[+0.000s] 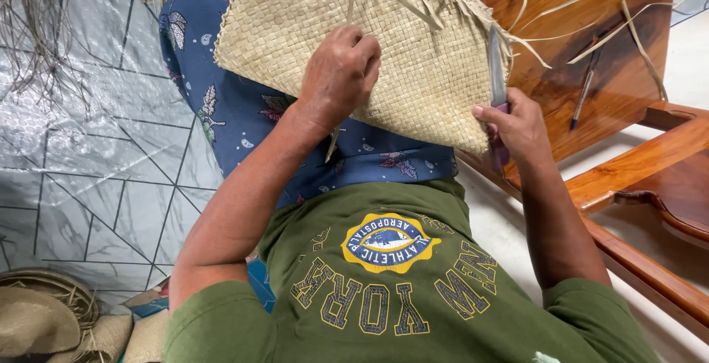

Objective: Trimming and shaping a woven straw mat using a knife and manual folding.

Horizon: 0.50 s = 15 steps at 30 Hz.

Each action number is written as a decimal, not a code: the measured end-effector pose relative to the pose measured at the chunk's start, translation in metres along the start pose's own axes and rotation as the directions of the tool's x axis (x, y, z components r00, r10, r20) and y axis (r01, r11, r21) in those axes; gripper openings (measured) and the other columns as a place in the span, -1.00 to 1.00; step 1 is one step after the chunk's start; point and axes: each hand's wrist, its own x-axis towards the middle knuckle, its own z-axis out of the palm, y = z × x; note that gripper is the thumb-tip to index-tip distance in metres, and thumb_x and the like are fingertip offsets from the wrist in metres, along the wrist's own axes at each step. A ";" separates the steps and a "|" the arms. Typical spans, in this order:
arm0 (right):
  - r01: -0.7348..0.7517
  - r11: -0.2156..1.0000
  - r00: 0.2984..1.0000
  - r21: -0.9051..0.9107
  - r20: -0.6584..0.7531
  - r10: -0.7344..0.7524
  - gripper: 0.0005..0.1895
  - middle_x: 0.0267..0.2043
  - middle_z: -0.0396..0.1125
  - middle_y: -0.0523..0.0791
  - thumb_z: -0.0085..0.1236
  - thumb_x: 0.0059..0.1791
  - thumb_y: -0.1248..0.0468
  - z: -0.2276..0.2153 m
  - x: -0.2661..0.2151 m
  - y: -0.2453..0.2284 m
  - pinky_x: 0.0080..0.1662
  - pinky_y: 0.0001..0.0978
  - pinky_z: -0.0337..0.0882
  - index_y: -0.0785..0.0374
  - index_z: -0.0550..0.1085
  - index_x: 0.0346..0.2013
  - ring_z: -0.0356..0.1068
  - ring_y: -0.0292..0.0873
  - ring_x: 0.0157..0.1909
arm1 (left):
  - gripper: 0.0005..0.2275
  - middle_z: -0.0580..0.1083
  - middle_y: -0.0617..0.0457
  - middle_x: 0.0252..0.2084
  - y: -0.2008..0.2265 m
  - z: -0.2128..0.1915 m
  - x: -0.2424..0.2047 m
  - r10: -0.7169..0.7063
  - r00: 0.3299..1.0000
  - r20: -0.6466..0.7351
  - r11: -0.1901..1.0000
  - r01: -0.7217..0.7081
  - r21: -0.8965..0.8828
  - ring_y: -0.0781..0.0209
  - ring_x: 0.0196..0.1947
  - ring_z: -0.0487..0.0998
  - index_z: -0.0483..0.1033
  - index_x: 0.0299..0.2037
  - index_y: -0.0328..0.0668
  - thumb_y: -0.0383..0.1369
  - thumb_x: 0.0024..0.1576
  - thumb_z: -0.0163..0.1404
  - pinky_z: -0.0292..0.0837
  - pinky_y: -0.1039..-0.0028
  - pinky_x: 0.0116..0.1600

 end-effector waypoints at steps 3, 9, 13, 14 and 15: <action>0.180 0.938 0.969 -0.295 -0.110 -0.221 -0.51 -0.32 0.17 -0.03 -0.03 -0.06 0.41 -0.007 -0.009 -0.012 -0.31 -0.33 0.30 0.48 0.18 0.15 0.20 -0.13 -0.31 | -0.88 0.35 0.08 -0.49 0.004 0.002 -0.004 -0.101 0.995 -0.019 0.995 0.101 -0.013 0.31 -0.49 0.31 0.37 -0.51 -0.20 -0.58 -0.02 0.02 0.37 0.56 -0.38; 0.655 0.672 0.674 -0.346 -0.134 -0.726 -0.44 -0.07 0.15 0.14 -0.20 0.02 0.63 0.009 -0.042 -0.037 -0.22 -0.37 0.37 0.45 -0.01 0.30 0.26 -0.07 -0.20 | -0.89 0.39 -0.02 -0.47 0.019 -0.006 -0.007 -0.393 0.917 0.069 0.919 0.394 0.007 0.11 -0.47 0.41 0.32 -0.41 -0.24 -0.56 -0.09 -0.02 0.39 0.30 -0.31; 0.687 0.726 0.726 0.009 0.009 -0.687 -0.47 -0.37 0.32 0.20 -0.11 -0.04 0.58 0.053 -0.062 -0.049 -0.53 -0.26 0.47 0.58 0.09 0.22 0.42 0.01 -0.54 | -0.83 0.35 -0.03 -0.47 0.019 -0.007 -0.011 -0.373 0.921 0.110 0.926 0.361 0.113 -0.02 -0.43 0.48 0.38 -0.34 -0.21 -0.51 -0.09 0.09 0.44 0.24 -0.33; 0.688 0.725 0.725 0.013 0.008 -0.688 -0.47 -0.37 0.32 0.20 -0.11 -0.04 0.58 0.057 -0.061 -0.046 -0.53 -0.26 0.47 0.58 0.09 0.22 0.42 0.01 -0.54 | -0.83 0.35 -0.03 -0.47 0.020 -0.006 -0.012 -0.372 0.922 0.110 0.926 0.360 0.117 -0.02 -0.43 0.48 0.38 -0.34 -0.21 -0.51 -0.09 0.09 0.44 0.24 -0.33; 0.663 0.745 0.749 -0.069 0.070 -0.659 -0.46 -0.38 0.33 0.13 -0.11 -0.03 0.52 0.061 -0.060 -0.044 -0.55 -0.33 0.46 0.45 0.10 0.25 0.42 -0.06 -0.56 | -0.86 0.34 -0.03 -0.47 0.019 -0.007 -0.013 -0.376 0.920 0.111 0.925 0.367 0.097 -0.02 -0.42 0.48 0.39 -0.36 -0.20 -0.54 -0.10 0.05 0.44 0.25 -0.31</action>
